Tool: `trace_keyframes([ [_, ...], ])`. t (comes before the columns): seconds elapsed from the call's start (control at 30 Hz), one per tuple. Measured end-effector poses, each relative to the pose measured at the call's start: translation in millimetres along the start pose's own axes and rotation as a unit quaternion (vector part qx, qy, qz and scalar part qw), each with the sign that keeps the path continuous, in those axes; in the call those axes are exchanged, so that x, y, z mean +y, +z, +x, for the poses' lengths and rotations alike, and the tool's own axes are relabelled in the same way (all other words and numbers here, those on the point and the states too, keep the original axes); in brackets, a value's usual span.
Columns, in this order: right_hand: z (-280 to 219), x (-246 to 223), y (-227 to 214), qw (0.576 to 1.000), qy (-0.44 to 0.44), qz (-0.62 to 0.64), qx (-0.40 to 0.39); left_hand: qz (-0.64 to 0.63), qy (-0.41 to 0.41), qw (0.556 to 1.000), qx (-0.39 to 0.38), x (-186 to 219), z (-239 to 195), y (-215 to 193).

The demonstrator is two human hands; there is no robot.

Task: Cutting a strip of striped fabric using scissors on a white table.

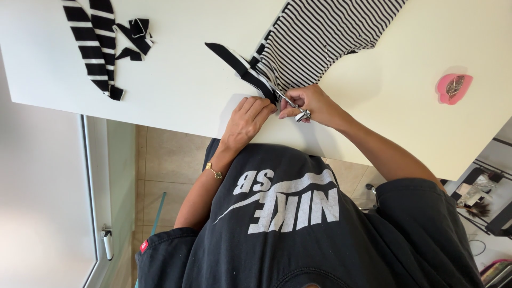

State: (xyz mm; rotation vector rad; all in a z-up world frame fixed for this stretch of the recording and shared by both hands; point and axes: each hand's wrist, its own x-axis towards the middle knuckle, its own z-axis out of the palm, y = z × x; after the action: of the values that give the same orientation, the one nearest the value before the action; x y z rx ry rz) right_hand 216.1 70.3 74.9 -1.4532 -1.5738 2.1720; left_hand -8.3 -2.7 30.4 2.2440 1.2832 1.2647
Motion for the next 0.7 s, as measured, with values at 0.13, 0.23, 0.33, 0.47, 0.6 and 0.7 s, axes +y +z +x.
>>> trace_keyframes([
  [0.13, 3, 7, -2, 1.000, 0.000, -0.009, -0.002, 0.007, -0.002, 1.000, -0.004, 0, -2, -1],
  [0.23, 3, 15, -2, 1.000, 0.000, -0.015, 0.009, 0.007, -0.004, 1.000, -0.006, -1, -5, 1],
  [0.33, 9, 14, -3, 0.999, -0.016, -0.028, 0.003, 0.012, -0.006, 1.000, -0.015, -2, -5, 0],
  [0.47, 16, 6, -7, 1.000, -0.012, -0.010, -0.011, 0.007, -0.003, 1.000, -0.008, 2, -1, -4],
  [0.6, 19, 2, -7, 0.999, -0.020, -0.027, -0.016, 0.010, -0.002, 1.000, -0.004, 3, 2, -7],
  [0.7, 17, 7, -8, 0.999, -0.015, -0.028, -0.011, 0.019, 0.004, 1.000, 0.003, -1, -1, -4],
])
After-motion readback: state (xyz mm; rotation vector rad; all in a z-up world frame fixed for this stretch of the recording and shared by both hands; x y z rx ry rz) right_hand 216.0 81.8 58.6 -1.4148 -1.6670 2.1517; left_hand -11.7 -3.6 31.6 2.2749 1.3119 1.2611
